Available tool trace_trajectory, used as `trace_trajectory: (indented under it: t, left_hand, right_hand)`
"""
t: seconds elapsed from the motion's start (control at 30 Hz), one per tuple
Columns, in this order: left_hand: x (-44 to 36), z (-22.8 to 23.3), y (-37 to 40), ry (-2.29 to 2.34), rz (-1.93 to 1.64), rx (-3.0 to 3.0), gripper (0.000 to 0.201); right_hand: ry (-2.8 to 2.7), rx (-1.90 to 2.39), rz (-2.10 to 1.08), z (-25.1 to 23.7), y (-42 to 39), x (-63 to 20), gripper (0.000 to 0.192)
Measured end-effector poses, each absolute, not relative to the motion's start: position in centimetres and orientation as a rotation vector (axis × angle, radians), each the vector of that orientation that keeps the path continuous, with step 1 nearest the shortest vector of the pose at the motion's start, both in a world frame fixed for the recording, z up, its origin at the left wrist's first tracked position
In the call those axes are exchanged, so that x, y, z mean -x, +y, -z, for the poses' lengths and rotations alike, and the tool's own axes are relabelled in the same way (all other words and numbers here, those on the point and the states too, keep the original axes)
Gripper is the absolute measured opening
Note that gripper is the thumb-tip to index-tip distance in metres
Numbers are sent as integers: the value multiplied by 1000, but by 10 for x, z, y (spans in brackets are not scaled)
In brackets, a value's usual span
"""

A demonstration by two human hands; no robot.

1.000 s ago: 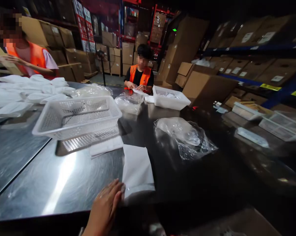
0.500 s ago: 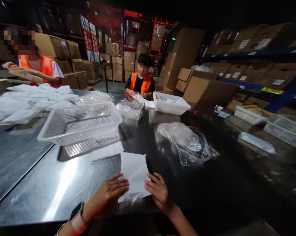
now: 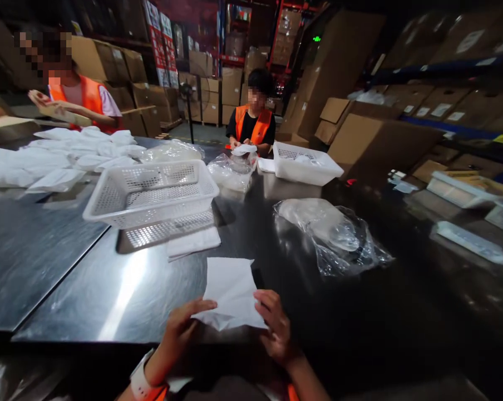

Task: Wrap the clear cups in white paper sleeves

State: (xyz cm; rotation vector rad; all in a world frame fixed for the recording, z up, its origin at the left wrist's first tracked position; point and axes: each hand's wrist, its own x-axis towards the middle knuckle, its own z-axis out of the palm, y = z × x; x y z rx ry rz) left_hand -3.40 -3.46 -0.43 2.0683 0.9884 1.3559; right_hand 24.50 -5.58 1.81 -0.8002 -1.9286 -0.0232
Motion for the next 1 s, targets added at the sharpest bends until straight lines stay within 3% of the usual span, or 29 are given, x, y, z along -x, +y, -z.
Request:
trace_trajectory:
  t: [0.07, 0.2, 0.3, 0.4, 0.53, 0.6, 0.7, 0.87, 1.0]
  left_hand:
    - [30, 0, -38, 1043, -1369, -2060, 41]
    - [21, -4, -40, 1136, -1410, -2081, 41]
    - [19, -2, -37, 1045, -1473, -2160, 33]
    - [29, -8, -32, 784, -1473, -2227, 30]
    - [48, -53, -20, 524, -992, -2270, 30]
    - [42, -85, -8, 455, -755, -2261, 41]
    - [3, -110, 14, 590, -556, -2456, 43]
    - [-60, -62, 41, 661, -352, -2863, 48]
    - [-57, -26, 43, 748, -444, -3004, 52]
  right_hand:
    - [-1773, 927, 44, -16, -62, -238, 39]
    - [-1667, 976, 13, -16, -69, -229, 16]
    - [-1677, 920, 42, -16, -70, -231, 31]
    - [-1704, 830, 77, -16, -70, -238, 29]
    - [-1739, 813, 27, -18, -72, -245, 29]
    - [-1766, 828, 14, -20, -74, -248, 30]
    - [-1773, 916, 49, -22, -79, -251, 25]
    - [-1885, 876, 242, -15, -91, -254, 23]
    - [-1870, 905, 238, -2, -104, -257, 28]
